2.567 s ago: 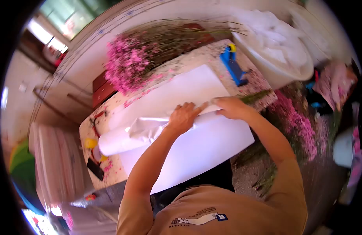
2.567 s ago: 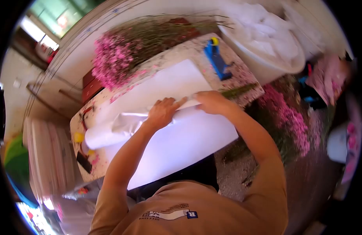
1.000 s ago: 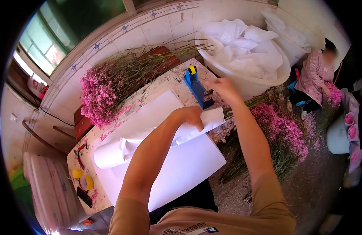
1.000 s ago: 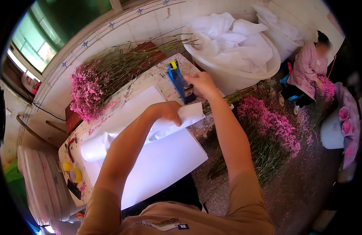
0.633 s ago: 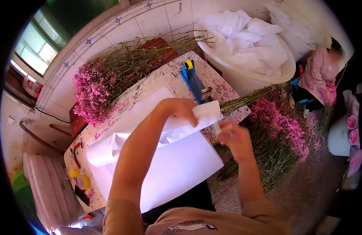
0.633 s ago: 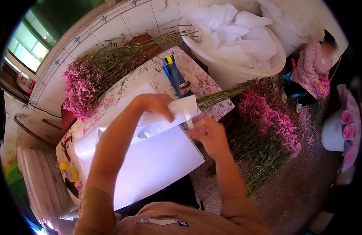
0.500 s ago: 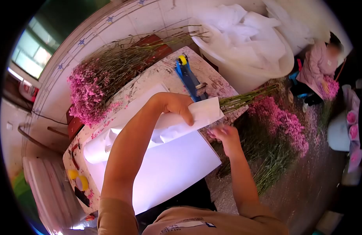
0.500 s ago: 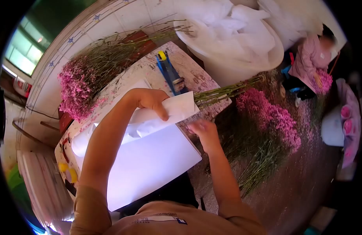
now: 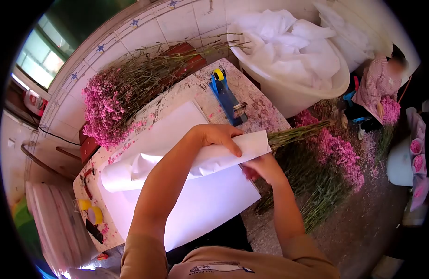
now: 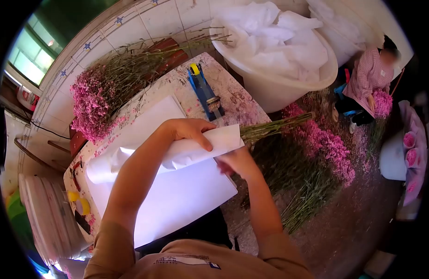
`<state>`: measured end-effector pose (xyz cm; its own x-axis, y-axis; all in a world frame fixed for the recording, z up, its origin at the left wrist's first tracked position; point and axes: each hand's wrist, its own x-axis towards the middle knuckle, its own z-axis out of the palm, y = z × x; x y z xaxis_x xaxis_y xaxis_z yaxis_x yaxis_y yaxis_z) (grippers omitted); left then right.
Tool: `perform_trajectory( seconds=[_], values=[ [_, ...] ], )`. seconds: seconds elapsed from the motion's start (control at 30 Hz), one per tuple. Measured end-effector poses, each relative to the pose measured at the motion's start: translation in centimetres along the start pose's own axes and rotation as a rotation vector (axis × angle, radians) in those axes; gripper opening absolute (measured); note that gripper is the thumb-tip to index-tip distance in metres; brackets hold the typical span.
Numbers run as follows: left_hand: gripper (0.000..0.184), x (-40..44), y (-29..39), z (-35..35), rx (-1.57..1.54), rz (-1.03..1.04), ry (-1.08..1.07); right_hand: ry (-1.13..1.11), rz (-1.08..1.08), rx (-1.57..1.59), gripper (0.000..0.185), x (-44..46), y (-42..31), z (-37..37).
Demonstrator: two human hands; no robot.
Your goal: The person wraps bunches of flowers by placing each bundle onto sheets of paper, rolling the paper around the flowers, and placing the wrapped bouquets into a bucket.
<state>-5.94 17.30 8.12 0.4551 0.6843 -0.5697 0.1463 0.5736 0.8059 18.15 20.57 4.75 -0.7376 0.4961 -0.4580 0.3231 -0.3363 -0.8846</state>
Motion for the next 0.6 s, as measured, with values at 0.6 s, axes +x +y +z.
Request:
perform_trajectory(
  seconds=[0.6],
  values=[
    [0.06, 3.2, -3.1, 1.3, 0.663, 0.068, 0.609, 0.358, -0.252, -1.075, 0.031, 11.2, -6.4, -2.5]
  ],
)
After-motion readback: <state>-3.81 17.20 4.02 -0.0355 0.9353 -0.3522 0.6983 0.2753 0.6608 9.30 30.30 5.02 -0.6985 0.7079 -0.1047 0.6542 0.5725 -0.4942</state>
